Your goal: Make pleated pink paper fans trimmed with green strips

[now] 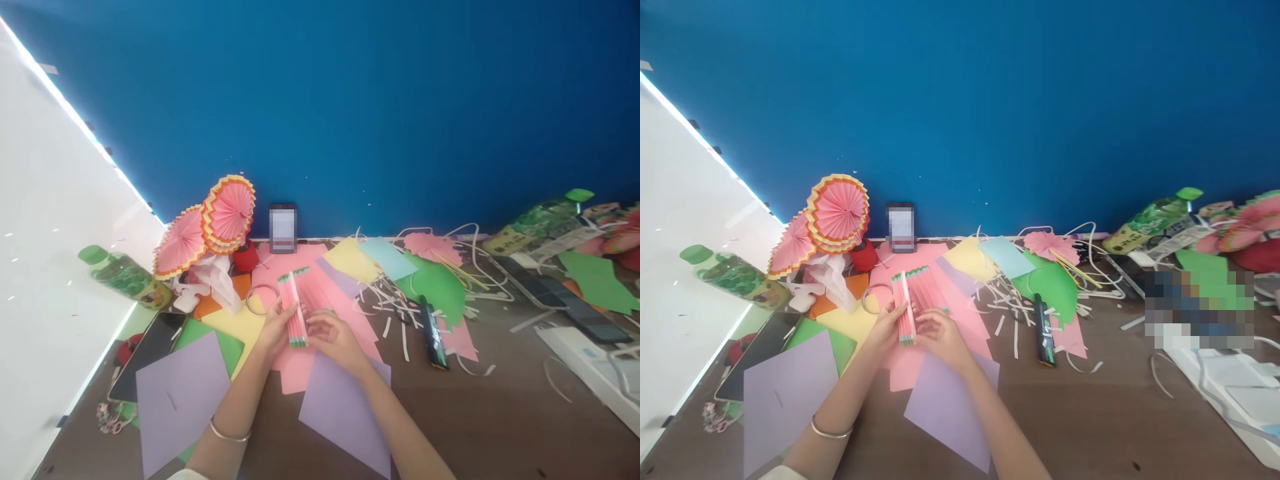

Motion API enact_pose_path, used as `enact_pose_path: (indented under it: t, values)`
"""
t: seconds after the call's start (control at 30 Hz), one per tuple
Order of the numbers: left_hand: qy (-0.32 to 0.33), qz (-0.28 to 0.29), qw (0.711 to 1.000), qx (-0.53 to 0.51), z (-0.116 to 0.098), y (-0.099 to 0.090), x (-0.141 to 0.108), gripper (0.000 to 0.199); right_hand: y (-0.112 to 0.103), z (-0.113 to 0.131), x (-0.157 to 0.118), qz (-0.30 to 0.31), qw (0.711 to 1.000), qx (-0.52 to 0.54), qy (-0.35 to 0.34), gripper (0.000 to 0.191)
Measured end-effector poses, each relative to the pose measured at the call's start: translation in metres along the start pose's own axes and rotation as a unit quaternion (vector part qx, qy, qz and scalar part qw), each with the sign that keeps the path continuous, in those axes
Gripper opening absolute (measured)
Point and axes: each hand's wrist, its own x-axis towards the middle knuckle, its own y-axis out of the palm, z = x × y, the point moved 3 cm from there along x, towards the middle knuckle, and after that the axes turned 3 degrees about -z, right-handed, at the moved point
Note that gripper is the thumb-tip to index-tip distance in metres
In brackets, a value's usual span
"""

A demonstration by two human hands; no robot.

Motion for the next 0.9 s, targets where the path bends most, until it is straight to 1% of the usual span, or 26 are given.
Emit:
enact_pose_path:
  t: [0.07,0.13,0.23,0.27,0.33,0.47,0.53,0.6,0.7,0.77,0.9]
  values:
    - [0.001,-0.012,1.0,0.01,0.002,-0.001,0.001,0.032,0.002,-0.006,0.001,-0.009,0.998,0.024,0.05,0.035]
    - [-0.007,-0.019,1.0,0.018,0.003,-0.001,0.001,0.032,0.004,-0.01,0.001,-0.001,0.996,0.038,0.086,0.038]
    - [0.007,-0.013,0.999,0.038,0.003,0.0,0.001,0.031,0.006,-0.01,0.002,0.014,0.993,0.049,0.105,0.039]
    - [0.016,-0.004,0.999,0.052,0.002,0.001,0.001,0.032,0.006,-0.01,0.002,0.004,0.993,0.054,0.101,0.039]
    - [0.028,0.01,0.996,0.088,0.002,0.002,0.0,0.035,0.002,-0.008,0.004,-0.039,0.994,0.065,0.081,0.037]
    - [0.004,0.046,0.99,0.136,0.005,0.006,-0.002,0.039,-0.007,-0.007,0.007,-0.131,0.986,0.094,0.034,0.032]
    - [-0.006,0.06,0.988,0.14,0.009,0.008,-0.004,0.04,-0.011,-0.009,0.007,-0.174,0.979,0.107,0.024,0.033]
    - [-0.01,0.06,0.987,0.15,0.012,0.008,-0.005,0.04,-0.014,-0.011,0.007,-0.204,0.972,0.117,0.024,0.033]
    - [-0.008,0.045,0.984,0.173,0.014,0.008,-0.006,0.037,-0.014,-0.011,0.007,-0.211,0.969,0.123,0.024,0.032]
    - [-0.006,0.042,0.982,0.185,0.012,0.009,-0.008,0.035,-0.013,-0.01,0.006,-0.211,0.971,0.109,0.019,0.03]
    - [-0.015,0.081,0.975,0.205,0.006,0.014,-0.013,0.032,-0.011,-0.006,0.004,-0.214,0.976,0.046,-0.003,0.024]
